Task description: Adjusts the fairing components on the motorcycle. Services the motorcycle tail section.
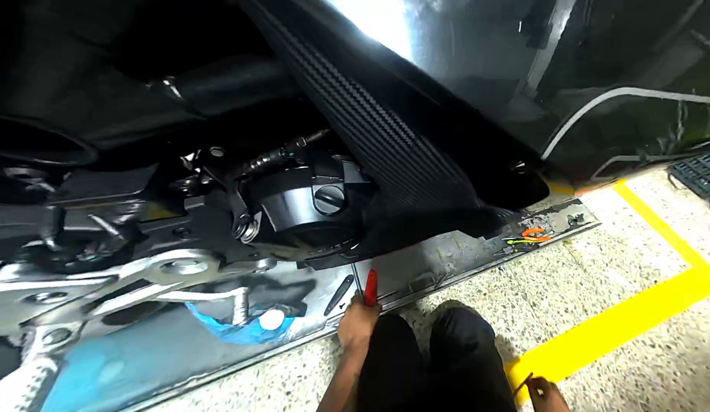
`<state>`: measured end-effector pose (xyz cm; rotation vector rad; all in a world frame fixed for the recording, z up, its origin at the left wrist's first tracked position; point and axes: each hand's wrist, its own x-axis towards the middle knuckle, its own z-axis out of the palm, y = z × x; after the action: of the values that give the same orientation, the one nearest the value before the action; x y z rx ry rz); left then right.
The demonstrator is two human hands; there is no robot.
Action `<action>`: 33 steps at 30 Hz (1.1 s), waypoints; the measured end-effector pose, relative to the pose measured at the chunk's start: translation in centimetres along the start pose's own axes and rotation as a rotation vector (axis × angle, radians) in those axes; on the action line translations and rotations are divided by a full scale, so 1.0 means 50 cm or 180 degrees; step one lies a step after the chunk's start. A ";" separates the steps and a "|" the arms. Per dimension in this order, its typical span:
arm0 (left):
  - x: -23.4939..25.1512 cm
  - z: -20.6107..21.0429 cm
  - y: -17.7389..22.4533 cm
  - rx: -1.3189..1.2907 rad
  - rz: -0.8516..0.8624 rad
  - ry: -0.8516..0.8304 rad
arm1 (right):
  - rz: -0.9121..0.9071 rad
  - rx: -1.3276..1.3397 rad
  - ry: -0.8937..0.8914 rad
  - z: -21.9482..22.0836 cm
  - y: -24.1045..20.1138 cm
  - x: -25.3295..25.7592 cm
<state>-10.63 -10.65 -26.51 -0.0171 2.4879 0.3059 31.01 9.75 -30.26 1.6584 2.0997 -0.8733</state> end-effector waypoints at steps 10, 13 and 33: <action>-0.322 -0.112 0.019 -0.0260 0.3301 0.2061 | -0.2652 0.2914 0.0012 -0.201 -0.463 -0.152; -0.377 -0.163 0.045 -0.0122 0.3918 0.2590 | -0.2967 0.3301 0.0196 -0.249 -0.477 -0.204; -0.431 -0.343 0.269 -0.0854 0.3786 0.2599 | -0.2969 0.5042 0.0110 -0.431 -0.614 -0.128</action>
<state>-4.49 -2.67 2.45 1.5193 2.8776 1.3158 5.91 14.53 -2.04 0.7700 2.1235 -3.3490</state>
